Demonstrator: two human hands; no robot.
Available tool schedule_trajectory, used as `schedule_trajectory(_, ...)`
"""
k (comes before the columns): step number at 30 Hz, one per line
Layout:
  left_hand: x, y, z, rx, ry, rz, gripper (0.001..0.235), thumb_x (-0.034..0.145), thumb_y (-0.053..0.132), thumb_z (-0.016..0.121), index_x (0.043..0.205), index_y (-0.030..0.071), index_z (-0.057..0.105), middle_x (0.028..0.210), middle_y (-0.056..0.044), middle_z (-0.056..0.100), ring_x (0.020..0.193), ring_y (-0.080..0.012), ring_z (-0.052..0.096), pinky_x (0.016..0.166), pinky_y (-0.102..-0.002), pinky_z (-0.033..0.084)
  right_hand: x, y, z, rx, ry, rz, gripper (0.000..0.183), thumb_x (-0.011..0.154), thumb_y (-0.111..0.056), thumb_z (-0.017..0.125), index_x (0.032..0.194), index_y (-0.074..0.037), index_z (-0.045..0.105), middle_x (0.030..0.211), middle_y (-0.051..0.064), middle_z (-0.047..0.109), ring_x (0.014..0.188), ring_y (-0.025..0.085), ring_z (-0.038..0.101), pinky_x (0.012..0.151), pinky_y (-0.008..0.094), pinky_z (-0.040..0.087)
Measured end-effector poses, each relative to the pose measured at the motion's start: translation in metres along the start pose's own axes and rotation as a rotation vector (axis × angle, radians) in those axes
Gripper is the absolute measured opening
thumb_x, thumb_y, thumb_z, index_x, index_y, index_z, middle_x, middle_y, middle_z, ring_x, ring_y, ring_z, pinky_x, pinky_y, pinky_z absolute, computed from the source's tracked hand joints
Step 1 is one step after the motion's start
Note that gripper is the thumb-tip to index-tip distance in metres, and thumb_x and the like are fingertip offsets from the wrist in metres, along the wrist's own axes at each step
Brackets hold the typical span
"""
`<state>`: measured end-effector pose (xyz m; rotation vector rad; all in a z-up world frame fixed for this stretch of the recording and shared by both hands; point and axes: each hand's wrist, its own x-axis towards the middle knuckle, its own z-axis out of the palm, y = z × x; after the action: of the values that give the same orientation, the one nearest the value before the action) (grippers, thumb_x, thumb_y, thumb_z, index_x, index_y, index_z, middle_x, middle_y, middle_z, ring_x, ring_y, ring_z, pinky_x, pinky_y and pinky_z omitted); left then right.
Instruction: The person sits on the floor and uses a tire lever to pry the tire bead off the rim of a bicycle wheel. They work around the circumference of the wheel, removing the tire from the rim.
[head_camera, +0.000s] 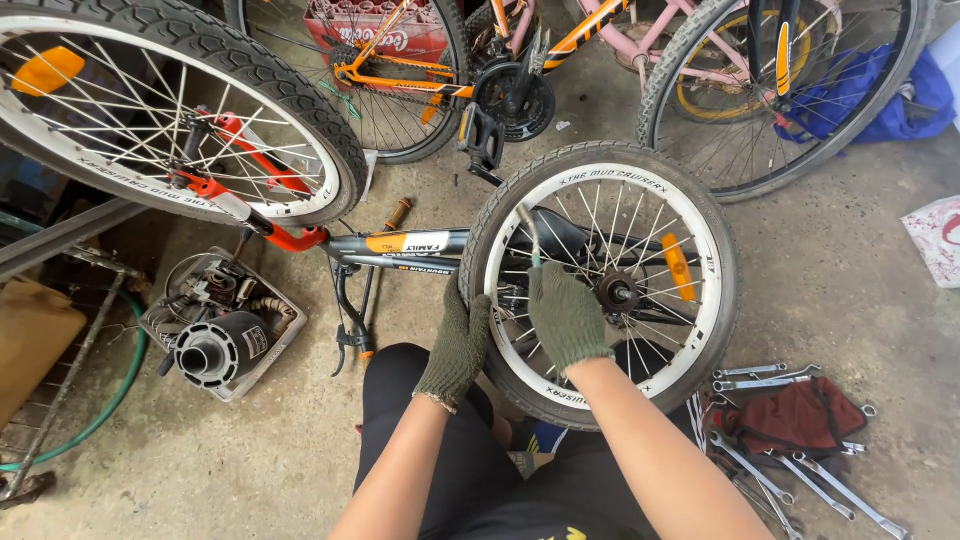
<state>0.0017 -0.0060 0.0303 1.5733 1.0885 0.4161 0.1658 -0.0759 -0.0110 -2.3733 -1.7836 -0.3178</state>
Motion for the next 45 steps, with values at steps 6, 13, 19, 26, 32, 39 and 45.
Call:
schedule_trajectory(6, 0.001, -0.010, 0.004, -0.056, 0.057, 0.064, 0.076, 0.104, 0.052, 0.047, 0.163, 0.013, 0.021, 0.159, -0.029, 0.038, 0.143, -0.0537, 0.037, 0.113, -0.067, 0.036, -0.005, 0.000, 0.010, 0.170, -0.014, 0.174, 0.027, 0.102, -0.039, 0.054, 0.080, -0.023, 0.049, 0.055, -0.001, 0.063, 0.058, 0.018, 0.072, 0.038, 0.027, 0.049)
schedule_trajectory(13, 0.000, -0.009, 0.001, -0.077, 0.033, 0.081, 0.078, 0.103, 0.053, 0.047, 0.164, 0.013, 0.018, 0.157, -0.029, 0.041, 0.141, -0.0536, 0.039, 0.110, -0.068, 0.038, 0.030, 0.031, -0.052, 0.269, -0.167, 0.275, 0.030, 0.107, -0.020, 0.044, 0.096, 0.003, 0.059, 0.082, 0.026, 0.072, 0.086, 0.054, 0.068, 0.071, 0.059, 0.059)
schedule_trajectory(19, 0.007, -0.029, 0.009, 0.047, 0.054, 0.110, 0.074, 0.105, 0.047, 0.048, 0.161, 0.010, 0.018, 0.155, -0.033, 0.040, 0.138, -0.0543, 0.043, 0.108, -0.068, 0.042, 0.015, 0.026, -0.048, 0.035, -0.101, 0.155, 0.033, 0.104, -0.034, 0.047, 0.101, -0.006, 0.063, 0.068, 0.014, 0.072, 0.071, 0.030, 0.077, 0.051, 0.042, 0.059)
schedule_trajectory(26, -0.013, 0.010, 0.006, -0.026, 0.067, 0.023, 0.073, 0.105, 0.041, 0.050, 0.162, 0.004, 0.023, 0.155, -0.026, 0.045, 0.144, -0.0413, 0.036, 0.115, -0.047, 0.033, 0.048, 0.085, -0.067, -0.088, -0.267, 0.194, 0.037, 0.101, -0.036, 0.048, 0.099, -0.006, 0.070, 0.079, 0.012, 0.073, 0.080, 0.031, 0.074, 0.064, 0.042, 0.057)
schedule_trajectory(32, 0.004, -0.027, 0.012, 0.022, 0.079, 0.125, 0.079, 0.102, 0.050, 0.055, 0.161, 0.011, 0.020, 0.153, -0.031, 0.044, 0.138, -0.0523, 0.043, 0.108, -0.066, 0.042, 0.033, 0.071, -0.050, -0.128, -0.152, 0.045, 0.019, 0.093, -0.028, 0.057, 0.084, -0.015, 0.068, 0.071, 0.005, 0.074, 0.077, 0.026, 0.076, 0.062, 0.040, 0.058)
schedule_trajectory(39, 0.009, -0.032, 0.007, 0.054, 0.039, 0.125, 0.078, 0.102, 0.051, 0.052, 0.163, 0.015, 0.018, 0.151, -0.030, 0.046, 0.134, -0.0522, 0.049, 0.101, -0.066, 0.049, 0.030, 0.148, -0.025, -0.003, -0.167, 0.316, 0.037, 0.102, -0.045, 0.045, 0.094, -0.016, 0.067, 0.078, 0.009, 0.075, 0.086, 0.032, 0.077, 0.069, 0.047, 0.060)
schedule_trajectory(45, 0.007, -0.025, 0.004, 0.052, 0.008, 0.090, 0.078, 0.103, 0.054, 0.048, 0.162, 0.013, 0.016, 0.154, -0.032, 0.041, 0.136, -0.0533, 0.046, 0.103, -0.066, 0.048, -0.005, 0.185, -0.031, -0.028, -0.110, 0.471, 0.048, 0.109, -0.045, 0.043, 0.097, -0.008, 0.071, 0.080, 0.020, 0.076, 0.084, 0.038, 0.077, 0.070, 0.050, 0.061)
